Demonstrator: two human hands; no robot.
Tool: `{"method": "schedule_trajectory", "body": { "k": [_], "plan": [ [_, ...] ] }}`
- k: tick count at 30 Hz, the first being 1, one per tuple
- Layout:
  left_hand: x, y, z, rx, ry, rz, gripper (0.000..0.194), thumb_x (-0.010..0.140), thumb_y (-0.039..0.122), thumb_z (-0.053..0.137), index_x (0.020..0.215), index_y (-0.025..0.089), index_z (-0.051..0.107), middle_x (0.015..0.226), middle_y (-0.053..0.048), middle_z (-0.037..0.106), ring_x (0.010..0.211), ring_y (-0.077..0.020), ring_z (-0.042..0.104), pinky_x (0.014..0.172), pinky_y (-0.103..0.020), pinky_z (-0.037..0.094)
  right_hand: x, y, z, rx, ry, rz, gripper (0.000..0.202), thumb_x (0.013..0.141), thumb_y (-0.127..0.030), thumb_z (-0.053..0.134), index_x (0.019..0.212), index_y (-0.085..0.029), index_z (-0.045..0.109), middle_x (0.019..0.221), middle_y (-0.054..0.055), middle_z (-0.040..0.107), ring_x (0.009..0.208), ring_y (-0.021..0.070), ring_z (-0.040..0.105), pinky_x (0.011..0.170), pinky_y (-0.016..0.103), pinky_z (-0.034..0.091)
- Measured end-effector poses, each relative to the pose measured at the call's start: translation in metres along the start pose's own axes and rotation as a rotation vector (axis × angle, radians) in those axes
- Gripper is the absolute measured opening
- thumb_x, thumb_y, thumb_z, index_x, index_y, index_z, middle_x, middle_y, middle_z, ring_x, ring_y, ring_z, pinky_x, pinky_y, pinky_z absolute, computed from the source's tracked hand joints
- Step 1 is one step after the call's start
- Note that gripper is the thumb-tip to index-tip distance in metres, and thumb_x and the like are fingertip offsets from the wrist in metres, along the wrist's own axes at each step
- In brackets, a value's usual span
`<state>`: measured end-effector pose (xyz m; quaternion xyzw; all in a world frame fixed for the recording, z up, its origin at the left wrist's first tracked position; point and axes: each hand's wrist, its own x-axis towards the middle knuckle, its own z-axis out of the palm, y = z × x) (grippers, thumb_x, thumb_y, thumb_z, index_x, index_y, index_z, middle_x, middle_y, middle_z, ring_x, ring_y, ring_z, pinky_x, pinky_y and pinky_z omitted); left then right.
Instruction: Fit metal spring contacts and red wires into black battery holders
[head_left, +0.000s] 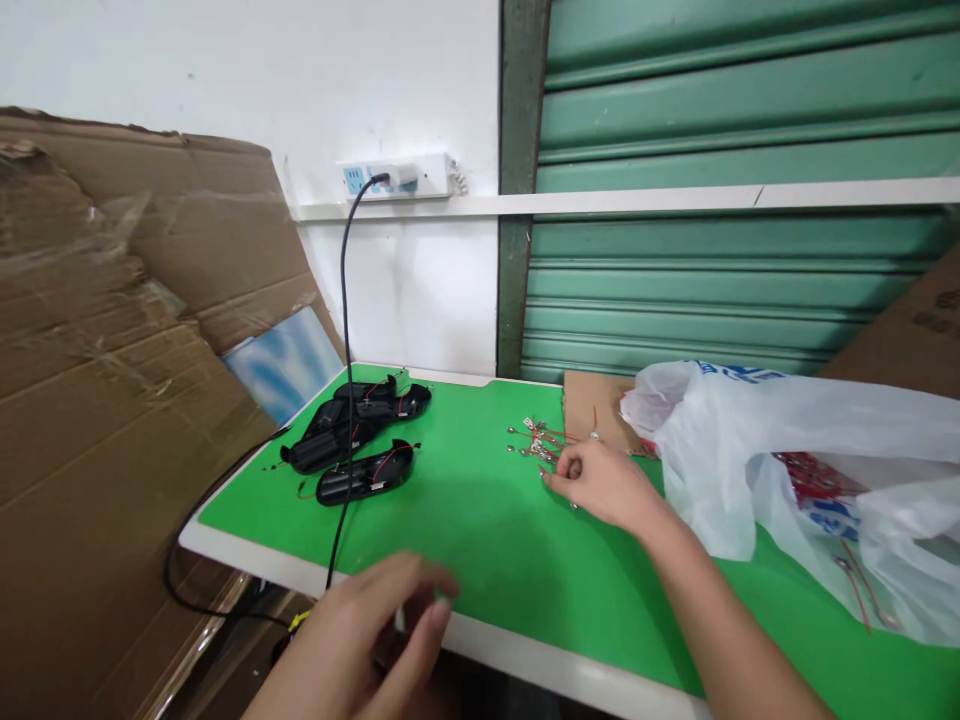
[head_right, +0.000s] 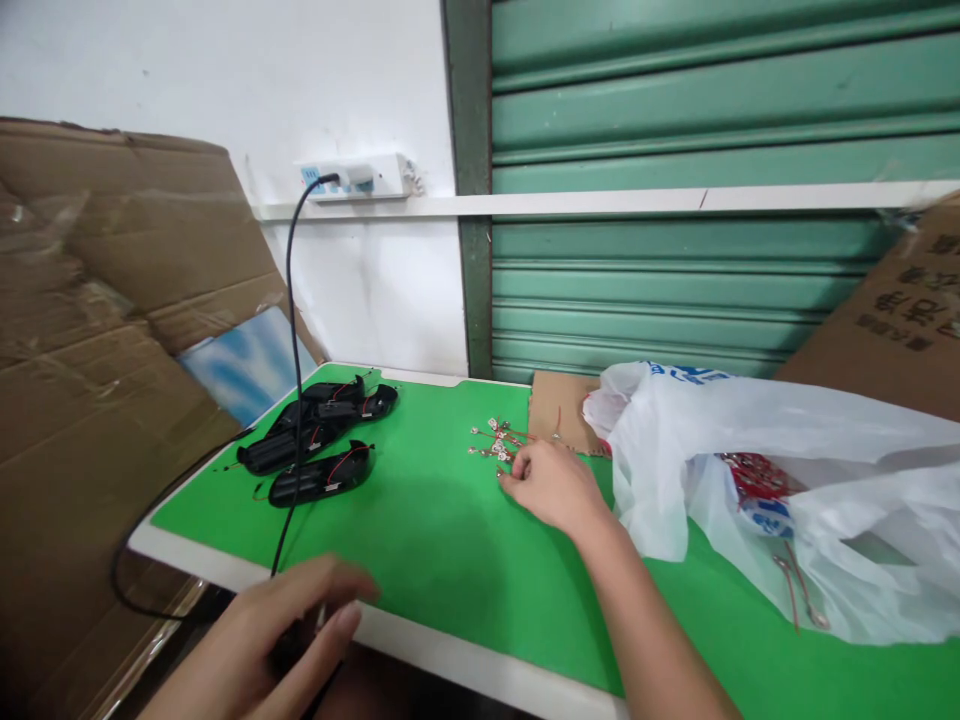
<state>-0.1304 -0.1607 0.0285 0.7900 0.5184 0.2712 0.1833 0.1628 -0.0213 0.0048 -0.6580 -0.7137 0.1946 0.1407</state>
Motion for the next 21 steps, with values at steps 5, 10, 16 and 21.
{"method": "schedule_trajectory", "body": {
  "k": [5, 10, 16, 21],
  "plan": [
    [0.063, -0.027, 0.001, 0.256, 0.286, 0.05, 0.051, 0.095, 0.036, 0.054, 0.144, 0.022, 0.045, 0.141, -0.013, 0.055, 0.132, -0.0278, 0.052, 0.11, -0.044, 0.047, -0.002, -0.002, 0.0, -0.095, 0.025, 0.015, 0.012, 0.077, -0.026, 0.065, 0.079, -0.024, 0.076, 0.084, 0.001, 0.071, 0.074, 0.013, 0.062, 0.063, 0.022, 0.027],
    [0.077, -0.098, 0.0, 0.457, 0.211, -0.066, 0.077, 0.089, 0.043, 0.059, 0.154, 0.013, 0.031, 0.147, -0.019, 0.052, 0.137, -0.0337, 0.049, 0.116, -0.053, 0.037, -0.004, -0.006, 0.003, -0.137, 0.049, 0.034, 0.016, 0.079, -0.026, 0.062, 0.084, -0.024, 0.077, 0.089, 0.003, 0.071, 0.083, 0.017, 0.065, 0.066, 0.024, 0.028],
    [0.083, -0.11, -0.011, 0.45, 0.002, -0.13, 0.062, 0.09, 0.037, 0.056, 0.147, 0.015, 0.045, 0.142, -0.017, 0.06, 0.134, -0.033, 0.054, 0.12, -0.06, 0.023, -0.005, -0.009, 0.001, -0.132, 0.064, 0.016, 0.012, 0.078, -0.024, 0.064, 0.081, -0.022, 0.076, 0.091, 0.003, 0.071, 0.087, 0.0187, 0.064, 0.069, 0.025, 0.029],
    [0.092, -0.067, -0.012, 0.141, -0.025, -0.111, 0.07, 0.087, 0.051, 0.065, 0.148, 0.022, 0.044, 0.132, -0.014, 0.063, 0.122, -0.0312, 0.06, 0.105, -0.048, 0.045, -0.004, -0.009, 0.003, -0.087, 0.087, -0.039, 0.011, 0.078, -0.023, 0.064, 0.078, -0.02, 0.075, 0.089, 0.005, 0.07, 0.083, 0.0182, 0.063, 0.067, 0.024, 0.029]
  ]
}}
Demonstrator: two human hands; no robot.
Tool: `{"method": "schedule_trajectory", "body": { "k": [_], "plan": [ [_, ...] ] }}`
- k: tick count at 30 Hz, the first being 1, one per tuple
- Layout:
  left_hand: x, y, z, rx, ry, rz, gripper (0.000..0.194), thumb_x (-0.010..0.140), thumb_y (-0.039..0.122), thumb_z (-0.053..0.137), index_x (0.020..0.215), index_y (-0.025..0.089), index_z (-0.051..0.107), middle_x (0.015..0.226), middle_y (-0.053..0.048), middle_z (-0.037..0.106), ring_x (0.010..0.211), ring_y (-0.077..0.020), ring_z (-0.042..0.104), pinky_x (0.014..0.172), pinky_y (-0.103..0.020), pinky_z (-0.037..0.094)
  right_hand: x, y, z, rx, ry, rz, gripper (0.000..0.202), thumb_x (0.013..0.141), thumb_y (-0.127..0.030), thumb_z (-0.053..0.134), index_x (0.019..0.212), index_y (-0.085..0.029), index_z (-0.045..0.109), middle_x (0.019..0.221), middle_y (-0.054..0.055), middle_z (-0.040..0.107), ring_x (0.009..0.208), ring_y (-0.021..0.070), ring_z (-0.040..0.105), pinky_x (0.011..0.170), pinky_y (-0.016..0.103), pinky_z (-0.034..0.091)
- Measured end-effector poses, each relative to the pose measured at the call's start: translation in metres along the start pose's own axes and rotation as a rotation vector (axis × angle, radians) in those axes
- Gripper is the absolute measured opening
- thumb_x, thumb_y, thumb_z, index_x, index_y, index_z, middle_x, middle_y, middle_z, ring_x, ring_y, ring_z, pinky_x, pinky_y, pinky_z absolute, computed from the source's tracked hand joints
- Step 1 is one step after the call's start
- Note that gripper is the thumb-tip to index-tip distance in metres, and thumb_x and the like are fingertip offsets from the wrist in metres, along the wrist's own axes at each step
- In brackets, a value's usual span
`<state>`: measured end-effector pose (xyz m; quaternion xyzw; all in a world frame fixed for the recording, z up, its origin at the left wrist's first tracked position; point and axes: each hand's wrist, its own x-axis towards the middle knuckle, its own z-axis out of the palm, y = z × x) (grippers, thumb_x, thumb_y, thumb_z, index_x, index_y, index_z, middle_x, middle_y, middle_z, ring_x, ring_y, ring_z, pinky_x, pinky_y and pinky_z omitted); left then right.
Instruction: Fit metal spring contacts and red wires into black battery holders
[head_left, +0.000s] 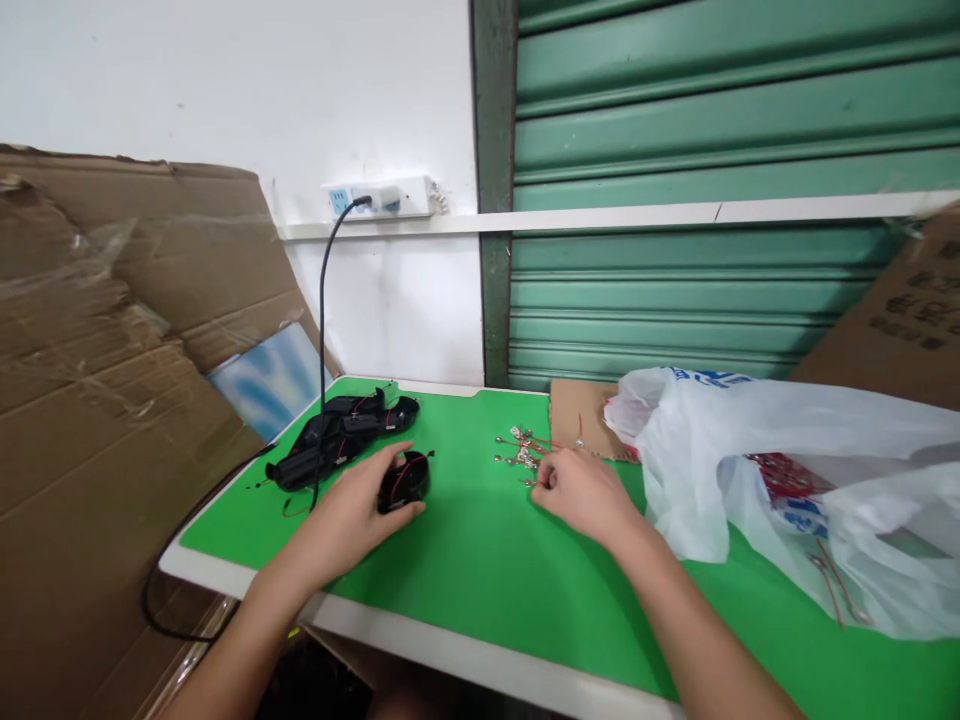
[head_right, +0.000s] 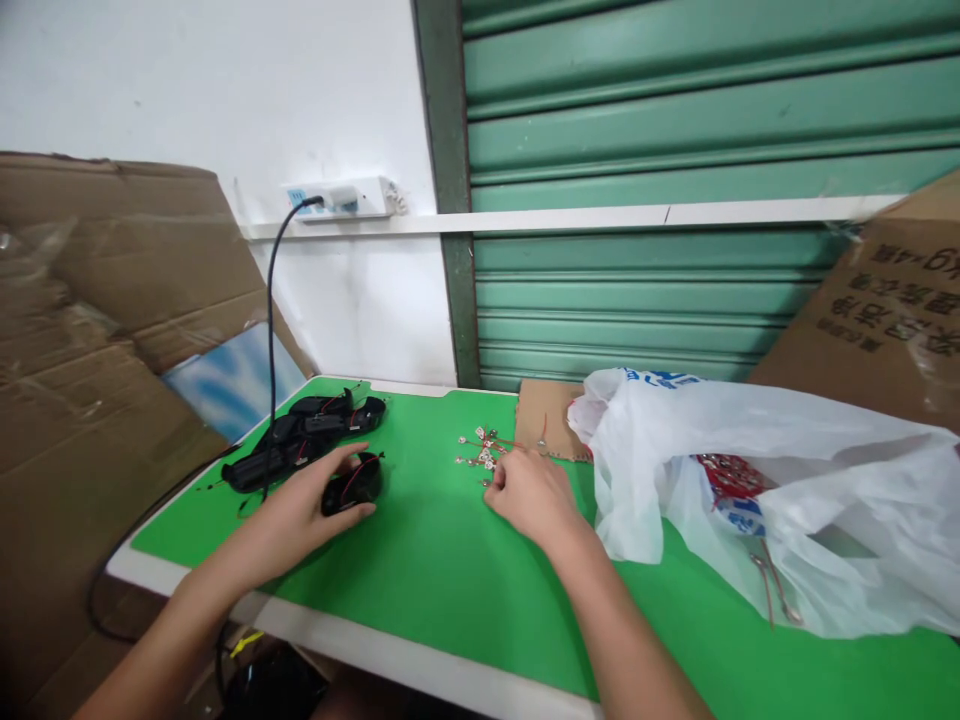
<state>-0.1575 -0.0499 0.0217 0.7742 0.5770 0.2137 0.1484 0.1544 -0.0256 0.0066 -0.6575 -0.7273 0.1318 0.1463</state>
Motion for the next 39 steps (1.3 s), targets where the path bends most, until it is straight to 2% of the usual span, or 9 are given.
{"method": "schedule_trajectory", "body": {
  "k": [4, 7, 11, 14, 19, 25, 32, 36, 39],
  "plan": [
    [0.021, 0.045, 0.011, -0.304, 0.074, -0.047, 0.091, 0.079, 0.059, 0.074, 0.153, 0.024, 0.035, 0.111, -0.009, 0.064, 0.098, -0.0258, 0.067, 0.084, -0.04, 0.055, 0.002, 0.002, 0.004, 0.034, 0.012, -0.026, 0.011, 0.078, -0.022, 0.064, 0.076, -0.019, 0.074, 0.084, 0.005, 0.069, 0.072, 0.0142, 0.059, 0.063, 0.023, 0.028],
    [0.054, 0.07, 0.026, -0.709, 0.109, -0.075, 0.093, 0.075, 0.051, 0.081, 0.151, 0.023, 0.035, 0.109, -0.008, 0.064, 0.091, -0.0198, 0.068, 0.08, -0.033, 0.056, 0.005, 0.005, 0.003, 0.149, 0.025, -0.066, 0.015, 0.083, -0.022, 0.058, 0.085, -0.019, 0.073, 0.084, 0.004, 0.069, 0.074, 0.0129, 0.061, 0.065, 0.021, 0.035],
    [0.103, 0.088, 0.049, -1.224, 0.108, -0.244, 0.083, 0.074, 0.045, 0.085, 0.141, 0.024, 0.041, 0.116, -0.011, 0.065, 0.095, -0.0213, 0.07, 0.077, -0.037, 0.061, 0.006, 0.008, -0.003, 0.692, -0.059, -0.059, 0.04, 0.098, -0.036, 0.037, 0.128, -0.024, 0.061, 0.113, 0.006, 0.067, 0.084, 0.013, 0.068, 0.062, 0.019, 0.047],
    [0.127, 0.093, 0.067, -1.417, 0.083, -0.3, 0.062, 0.074, 0.047, 0.084, 0.119, 0.019, 0.054, 0.118, -0.012, 0.066, 0.097, -0.0208, 0.069, 0.083, -0.039, 0.061, 0.006, 0.008, -0.004, 0.974, -0.145, -0.035, 0.058, 0.096, -0.057, 0.046, 0.146, -0.027, 0.042, 0.125, 0.008, 0.062, 0.085, 0.0152, 0.07, 0.056, 0.022, 0.054],
    [0.13, 0.09, 0.084, -1.469, -0.053, -0.276, 0.055, 0.077, 0.057, 0.078, 0.112, 0.018, 0.06, 0.127, -0.013, 0.063, 0.098, -0.022, 0.068, 0.081, -0.037, 0.061, 0.014, 0.013, 0.004, 0.893, 0.082, -0.031, 0.058, 0.088, -0.06, 0.061, 0.125, -0.015, 0.056, 0.092, 0.007, 0.067, 0.075, 0.0139, 0.068, 0.061, 0.022, 0.057],
    [0.116, 0.071, 0.071, -1.525, -0.315, -0.368, 0.082, 0.084, 0.086, 0.037, 0.116, 0.015, 0.062, 0.115, -0.016, 0.066, 0.086, -0.0272, 0.073, 0.06, -0.033, 0.058, 0.023, 0.022, 0.002, 0.951, 0.275, -0.002, 0.056, 0.085, -0.066, 0.061, 0.113, -0.017, 0.054, 0.079, 0.003, 0.065, 0.059, 0.0114, 0.06, 0.047, 0.019, 0.044],
    [0.111, 0.072, 0.076, -1.385, -0.689, -0.267, 0.065, 0.093, 0.071, 0.04, 0.116, 0.014, 0.063, 0.083, -0.008, 0.069, 0.059, -0.0159, 0.066, 0.044, -0.02, 0.045, 0.021, 0.017, -0.004, 1.036, 0.233, 0.004, 0.064, 0.078, -0.066, 0.066, 0.117, -0.017, 0.054, 0.068, -0.002, 0.056, 0.051, 0.0084, 0.051, 0.044, 0.018, 0.037],
    [0.107, 0.081, 0.09, -1.36, -0.62, -0.182, 0.055, 0.091, 0.066, 0.048, 0.105, 0.014, 0.062, 0.084, -0.007, 0.068, 0.058, -0.015, 0.065, 0.043, -0.019, 0.043, 0.021, 0.014, 0.003, 1.03, 0.23, -0.032, 0.076, 0.077, -0.068, 0.07, 0.13, -0.018, 0.049, 0.068, -0.003, 0.054, 0.055, 0.0095, 0.053, 0.045, 0.017, 0.04],
    [0.106, 0.086, 0.098, -1.353, -0.439, -0.154, 0.049, 0.088, 0.062, 0.057, 0.114, 0.02, 0.057, 0.09, -0.004, 0.066, 0.063, -0.0161, 0.065, 0.049, -0.023, 0.049, 0.021, 0.012, 0.006, 1.018, 0.335, 0.018, 0.072, 0.073, -0.068, 0.075, 0.117, -0.018, 0.049, 0.071, -0.003, 0.056, 0.055, 0.008, 0.052, 0.045, 0.017, 0.04]
  ]
}}
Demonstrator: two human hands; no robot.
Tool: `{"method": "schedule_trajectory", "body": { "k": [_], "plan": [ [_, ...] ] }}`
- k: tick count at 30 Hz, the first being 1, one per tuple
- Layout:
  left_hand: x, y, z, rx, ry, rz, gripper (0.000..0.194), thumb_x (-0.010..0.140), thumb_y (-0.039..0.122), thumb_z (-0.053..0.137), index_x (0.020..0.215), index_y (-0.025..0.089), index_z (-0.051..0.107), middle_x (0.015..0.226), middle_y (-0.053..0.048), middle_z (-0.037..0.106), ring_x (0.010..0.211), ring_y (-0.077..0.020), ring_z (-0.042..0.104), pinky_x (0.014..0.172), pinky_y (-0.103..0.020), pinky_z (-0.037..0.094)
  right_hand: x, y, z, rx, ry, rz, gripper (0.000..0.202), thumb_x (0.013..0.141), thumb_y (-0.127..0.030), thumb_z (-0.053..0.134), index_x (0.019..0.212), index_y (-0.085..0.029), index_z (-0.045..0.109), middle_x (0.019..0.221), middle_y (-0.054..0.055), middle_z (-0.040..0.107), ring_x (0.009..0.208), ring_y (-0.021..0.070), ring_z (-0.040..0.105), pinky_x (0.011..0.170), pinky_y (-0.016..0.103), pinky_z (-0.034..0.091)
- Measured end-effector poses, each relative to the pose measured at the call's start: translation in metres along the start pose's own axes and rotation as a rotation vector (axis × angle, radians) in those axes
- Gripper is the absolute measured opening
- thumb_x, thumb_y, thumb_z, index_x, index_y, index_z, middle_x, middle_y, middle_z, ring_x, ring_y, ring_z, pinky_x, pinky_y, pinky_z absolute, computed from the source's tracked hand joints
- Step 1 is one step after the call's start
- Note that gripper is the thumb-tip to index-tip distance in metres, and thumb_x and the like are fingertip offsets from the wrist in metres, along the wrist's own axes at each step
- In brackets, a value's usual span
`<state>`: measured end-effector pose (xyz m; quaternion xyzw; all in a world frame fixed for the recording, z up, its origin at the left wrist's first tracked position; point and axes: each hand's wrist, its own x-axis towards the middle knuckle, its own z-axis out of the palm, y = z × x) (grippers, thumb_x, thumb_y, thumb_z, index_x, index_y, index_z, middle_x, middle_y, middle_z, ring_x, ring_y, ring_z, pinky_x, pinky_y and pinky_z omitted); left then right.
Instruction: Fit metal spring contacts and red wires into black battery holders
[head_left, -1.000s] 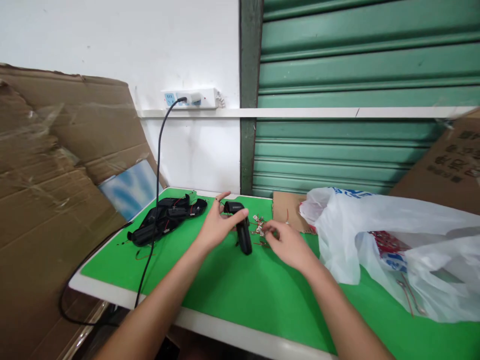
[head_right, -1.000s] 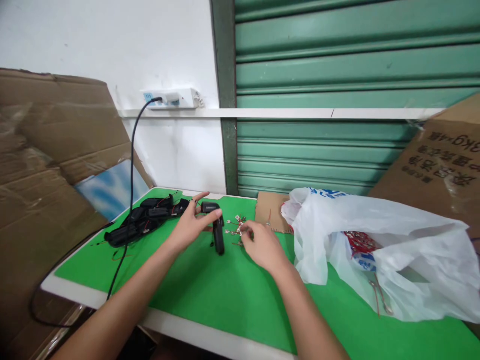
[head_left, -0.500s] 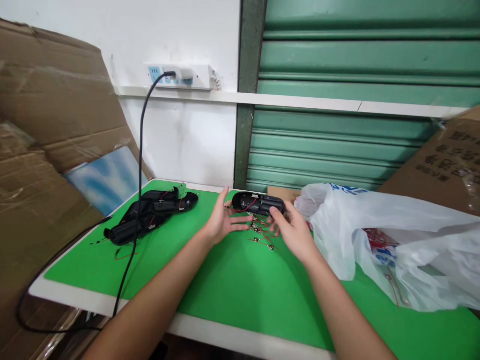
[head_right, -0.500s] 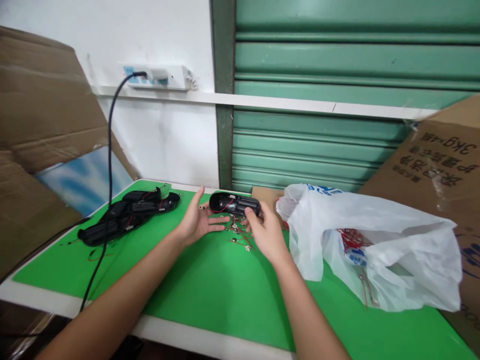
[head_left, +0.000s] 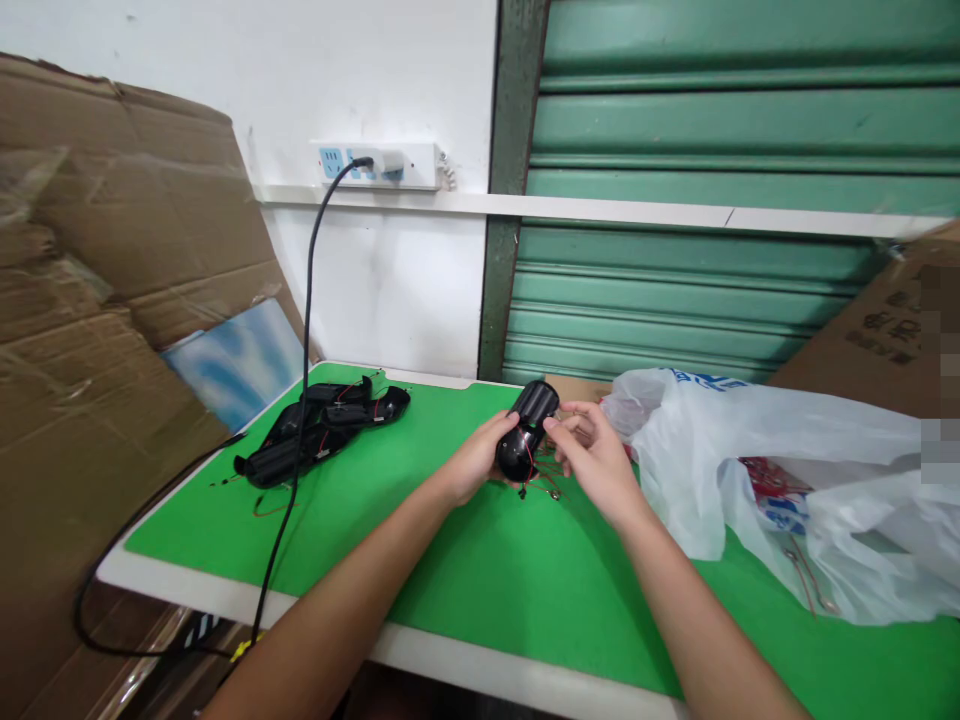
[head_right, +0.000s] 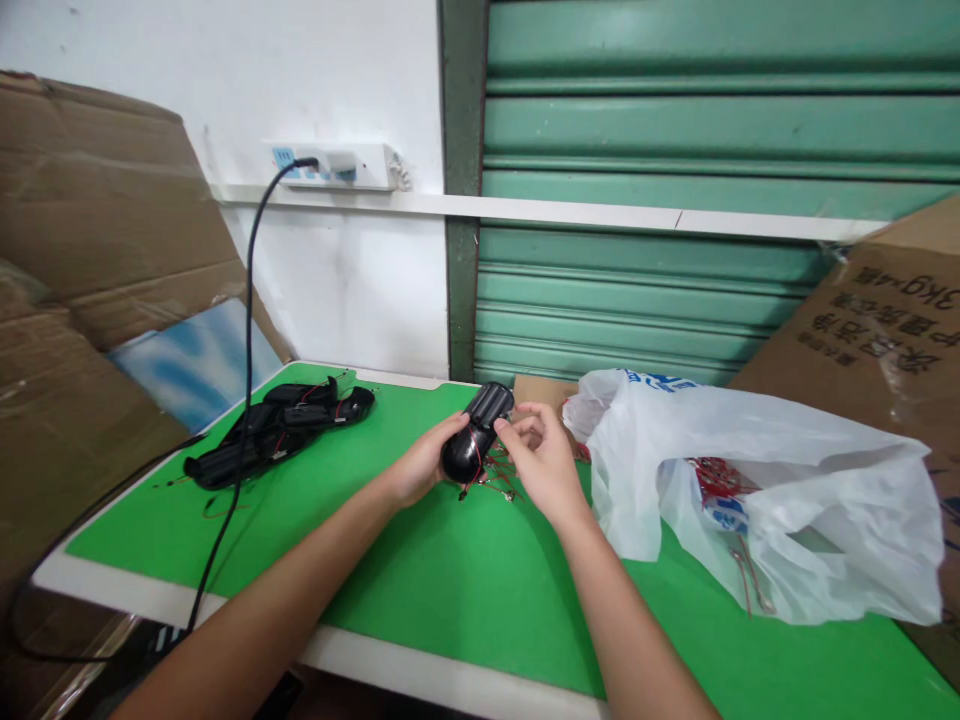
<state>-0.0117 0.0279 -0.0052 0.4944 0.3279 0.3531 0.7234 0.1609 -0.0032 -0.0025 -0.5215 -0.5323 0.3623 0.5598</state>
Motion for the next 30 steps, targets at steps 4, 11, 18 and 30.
{"method": "schedule_trajectory", "body": {
  "k": [4, 11, 18, 30],
  "plan": [
    [0.004, -0.006, 0.002, 0.024, 0.061, 0.118, 0.046, 0.088, 0.061, 0.058, 0.111, 0.021, 0.057, 0.096, -0.002, 0.063, 0.076, -0.0157, 0.061, 0.066, -0.027, 0.053, 0.0, -0.002, 0.001, 0.01, 0.049, 0.022, 0.066, 0.07, -0.072, 0.075, 0.095, -0.016, 0.05, 0.063, -0.004, 0.054, 0.047, 0.0059, 0.045, 0.042, 0.017, 0.035],
    [0.006, -0.012, 0.003, 0.148, -0.018, 0.142, 0.045, 0.083, 0.042, 0.056, 0.12, 0.019, 0.057, 0.1, -0.004, 0.062, 0.089, -0.0198, 0.056, 0.079, -0.029, 0.048, 0.001, 0.0, -0.001, 0.057, 0.091, 0.011, 0.065, 0.069, -0.07, 0.077, 0.097, -0.016, 0.054, 0.063, -0.003, 0.055, 0.046, 0.0076, 0.048, 0.041, 0.018, 0.038],
    [-0.005, -0.007, 0.008, 0.433, 0.036, 0.259, 0.044, 0.09, 0.033, 0.044, 0.131, 0.018, 0.05, 0.109, -0.005, 0.061, 0.101, -0.0217, 0.054, 0.088, -0.03, 0.044, 0.0, -0.002, 0.003, 0.114, 0.137, -0.058, 0.061, 0.068, -0.056, 0.082, 0.101, -0.016, 0.051, 0.073, 0.0, 0.06, 0.056, 0.0094, 0.055, 0.047, 0.019, 0.048],
    [-0.008, -0.008, 0.014, 0.546, 0.108, 0.357, 0.031, 0.098, 0.031, 0.038, 0.121, 0.016, 0.052, 0.107, -0.005, 0.059, 0.1, -0.0193, 0.053, 0.087, -0.029, 0.043, -0.005, -0.002, 0.008, 0.035, 0.136, -0.185, 0.038, 0.078, -0.043, 0.078, 0.098, -0.012, 0.069, 0.084, 0.007, 0.069, 0.072, 0.0109, 0.065, 0.066, 0.019, 0.053]
  ]
}}
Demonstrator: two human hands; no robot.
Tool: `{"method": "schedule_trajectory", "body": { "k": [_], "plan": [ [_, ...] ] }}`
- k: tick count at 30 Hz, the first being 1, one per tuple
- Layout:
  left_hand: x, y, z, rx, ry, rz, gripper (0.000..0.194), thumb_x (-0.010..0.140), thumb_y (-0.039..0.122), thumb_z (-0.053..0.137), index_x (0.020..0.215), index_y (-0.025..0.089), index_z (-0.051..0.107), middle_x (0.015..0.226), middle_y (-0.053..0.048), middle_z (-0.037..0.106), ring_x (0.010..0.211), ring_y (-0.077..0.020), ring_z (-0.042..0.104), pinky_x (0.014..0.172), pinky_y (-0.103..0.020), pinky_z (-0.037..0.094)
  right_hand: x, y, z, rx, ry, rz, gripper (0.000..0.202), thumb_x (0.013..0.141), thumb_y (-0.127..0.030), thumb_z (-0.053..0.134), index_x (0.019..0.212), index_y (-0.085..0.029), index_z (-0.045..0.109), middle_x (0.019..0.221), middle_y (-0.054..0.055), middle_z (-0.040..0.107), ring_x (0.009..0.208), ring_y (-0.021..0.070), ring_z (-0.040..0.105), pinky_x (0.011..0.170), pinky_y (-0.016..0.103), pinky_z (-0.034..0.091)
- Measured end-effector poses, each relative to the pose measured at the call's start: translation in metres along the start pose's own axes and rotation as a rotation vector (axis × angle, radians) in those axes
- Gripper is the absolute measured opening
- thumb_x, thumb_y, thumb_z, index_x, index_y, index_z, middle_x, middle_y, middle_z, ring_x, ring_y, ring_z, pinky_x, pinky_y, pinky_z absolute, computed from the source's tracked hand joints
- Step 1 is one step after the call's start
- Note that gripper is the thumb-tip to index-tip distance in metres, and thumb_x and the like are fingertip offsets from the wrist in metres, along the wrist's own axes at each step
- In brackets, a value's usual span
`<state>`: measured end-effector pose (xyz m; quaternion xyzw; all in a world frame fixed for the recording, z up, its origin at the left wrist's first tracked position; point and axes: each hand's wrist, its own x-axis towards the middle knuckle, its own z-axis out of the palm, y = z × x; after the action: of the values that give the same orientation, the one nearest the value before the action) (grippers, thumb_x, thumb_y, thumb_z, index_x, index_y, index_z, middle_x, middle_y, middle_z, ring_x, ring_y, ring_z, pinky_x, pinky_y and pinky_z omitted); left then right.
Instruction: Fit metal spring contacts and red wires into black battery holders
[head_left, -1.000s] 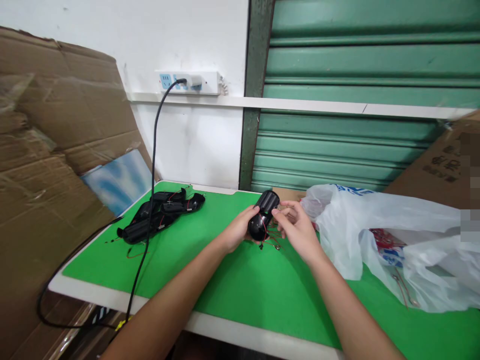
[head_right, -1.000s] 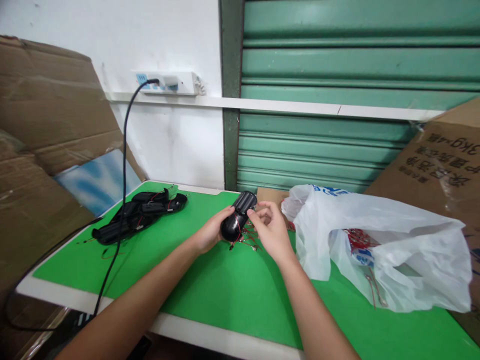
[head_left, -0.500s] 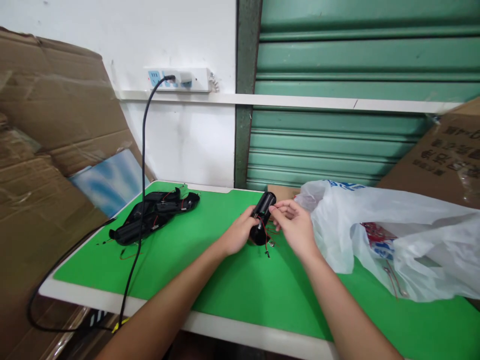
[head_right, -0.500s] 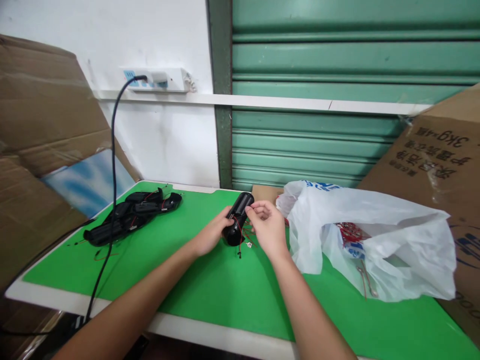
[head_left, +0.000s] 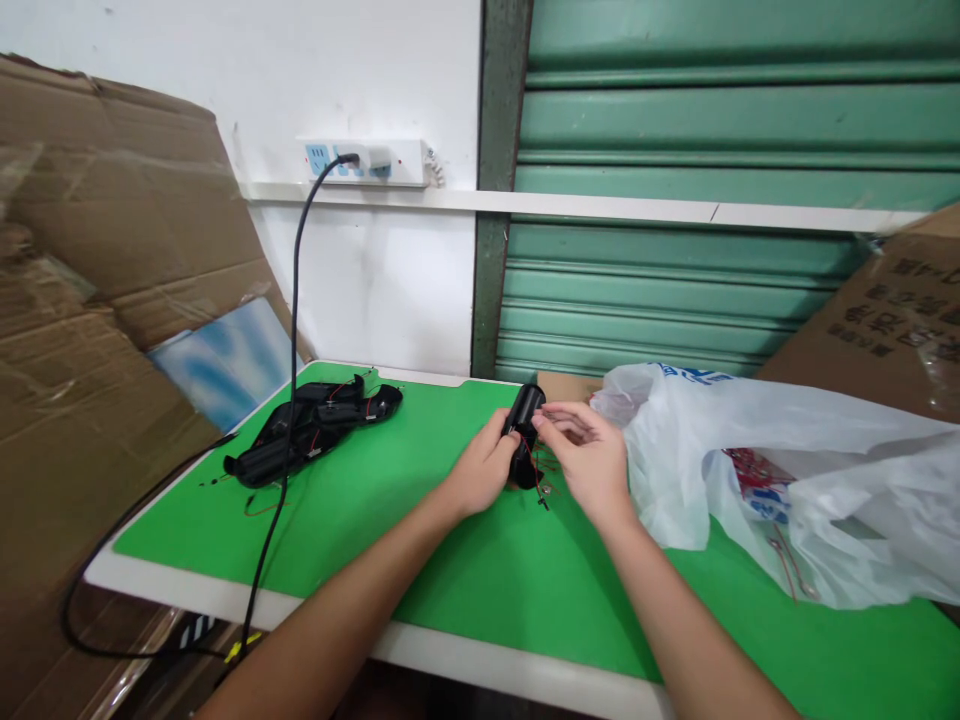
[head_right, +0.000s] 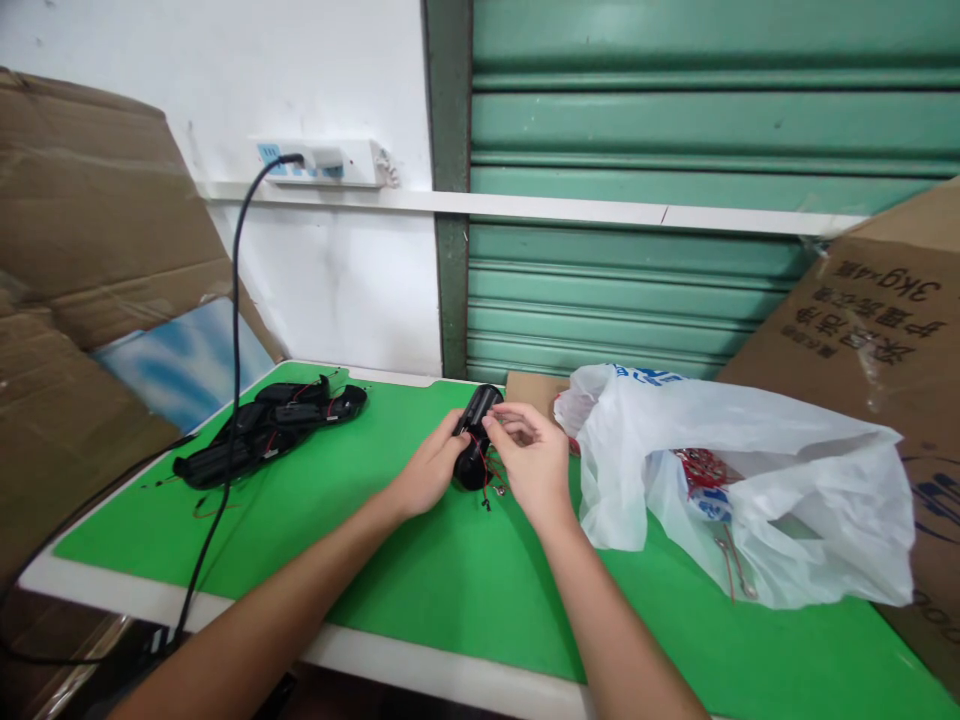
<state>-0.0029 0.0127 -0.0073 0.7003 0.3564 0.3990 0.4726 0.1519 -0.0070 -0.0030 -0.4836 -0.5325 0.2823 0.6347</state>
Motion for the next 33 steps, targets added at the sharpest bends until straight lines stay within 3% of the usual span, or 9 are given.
{"method": "schedule_trajectory", "body": {
  "k": [3, 9, 14, 19, 22, 27, 30, 33],
  "plan": [
    [-0.0005, -0.0015, 0.0, 0.003, 0.019, -0.015, 0.029, 0.097, 0.03, 0.039, 0.119, 0.017, 0.052, 0.102, -0.003, 0.059, 0.095, -0.0181, 0.054, 0.081, -0.028, 0.045, -0.0009, 0.0027, -0.0027, -0.115, -0.073, -0.056, 0.036, 0.083, -0.041, 0.074, 0.106, -0.014, 0.075, 0.088, 0.007, 0.07, 0.073, 0.0112, 0.066, 0.068, 0.02, 0.054],
    [-0.0014, -0.0045, 0.0005, 0.042, 0.066, -0.023, 0.023, 0.098, 0.032, 0.04, 0.113, 0.019, 0.051, 0.087, 0.0, 0.056, 0.073, -0.0148, 0.055, 0.061, -0.025, 0.045, -0.0048, -0.0005, -0.002, -0.357, -0.135, -0.332, 0.025, 0.095, -0.03, 0.06, 0.111, -0.02, 0.077, 0.096, 0.005, 0.068, 0.08, 0.0091, 0.064, 0.074, 0.019, 0.053],
    [-0.0004, -0.0071, 0.0004, 0.11, 0.129, -0.007, 0.018, 0.099, 0.032, 0.04, 0.107, 0.02, 0.051, 0.09, -0.001, 0.061, 0.081, -0.0162, 0.059, 0.069, -0.027, 0.046, -0.0084, 0.0008, 0.0004, -0.491, -0.192, -0.487, 0.03, 0.099, -0.021, 0.051, 0.119, -0.022, 0.074, 0.102, 0.004, 0.067, 0.092, 0.0111, 0.064, 0.085, 0.022, 0.052],
    [-0.0011, -0.0035, -0.0016, 0.217, 0.16, 0.013, 0.015, 0.098, 0.028, 0.04, 0.102, 0.019, 0.052, 0.092, -0.003, 0.062, 0.085, -0.0175, 0.058, 0.076, -0.03, 0.044, -0.0079, 0.0033, -0.0011, -0.547, -0.157, -0.456, 0.02, 0.095, -0.022, 0.057, 0.111, -0.018, 0.07, 0.094, 0.003, 0.068, 0.084, 0.0117, 0.064, 0.078, 0.023, 0.051],
    [-0.0017, -0.0024, -0.0019, 0.25, 0.154, 0.034, 0.015, 0.097, 0.027, 0.04, 0.101, 0.019, 0.052, 0.092, -0.003, 0.063, 0.085, -0.0177, 0.058, 0.077, -0.03, 0.042, -0.007, 0.002, -0.0021, -0.558, -0.18, -0.477, 0.015, 0.096, -0.022, 0.057, 0.099, -0.018, 0.071, 0.095, 0.003, 0.069, 0.088, 0.0131, 0.065, 0.08, 0.024, 0.051],
    [-0.0023, -0.0018, -0.0022, 0.261, 0.142, 0.053, 0.016, 0.098, 0.027, 0.039, 0.1, 0.019, 0.053, 0.092, -0.003, 0.063, 0.085, -0.0174, 0.057, 0.076, -0.029, 0.041, -0.007, -0.0003, -0.0018, -0.512, -0.187, -0.463, 0.016, 0.096, -0.022, 0.056, 0.097, -0.02, 0.072, 0.098, 0.002, 0.07, 0.091, 0.0132, 0.067, 0.082, 0.025, 0.051],
    [-0.0029, -0.0007, -0.0031, 0.256, 0.131, 0.057, 0.016, 0.098, 0.027, 0.041, 0.101, 0.019, 0.054, 0.091, -0.002, 0.063, 0.084, -0.0173, 0.057, 0.076, -0.029, 0.04, -0.007, -0.0001, -0.001, -0.5, -0.132, -0.418, 0.014, 0.092, -0.023, 0.059, 0.105, -0.019, 0.064, 0.097, 0.002, 0.07, 0.092, 0.0139, 0.068, 0.084, 0.026, 0.052],
    [-0.0035, 0.0003, -0.0043, 0.248, 0.127, 0.067, 0.017, 0.098, 0.028, 0.041, 0.102, 0.02, 0.056, 0.091, -0.002, 0.064, 0.084, -0.0172, 0.058, 0.077, -0.029, 0.041, -0.0065, 0.0003, -0.0007, -0.462, -0.108, -0.351, 0.029, 0.089, -0.024, 0.062, 0.116, -0.019, 0.051, 0.096, 0.001, 0.071, 0.098, 0.0147, 0.07, 0.09, 0.027, 0.053]
  ]
}}
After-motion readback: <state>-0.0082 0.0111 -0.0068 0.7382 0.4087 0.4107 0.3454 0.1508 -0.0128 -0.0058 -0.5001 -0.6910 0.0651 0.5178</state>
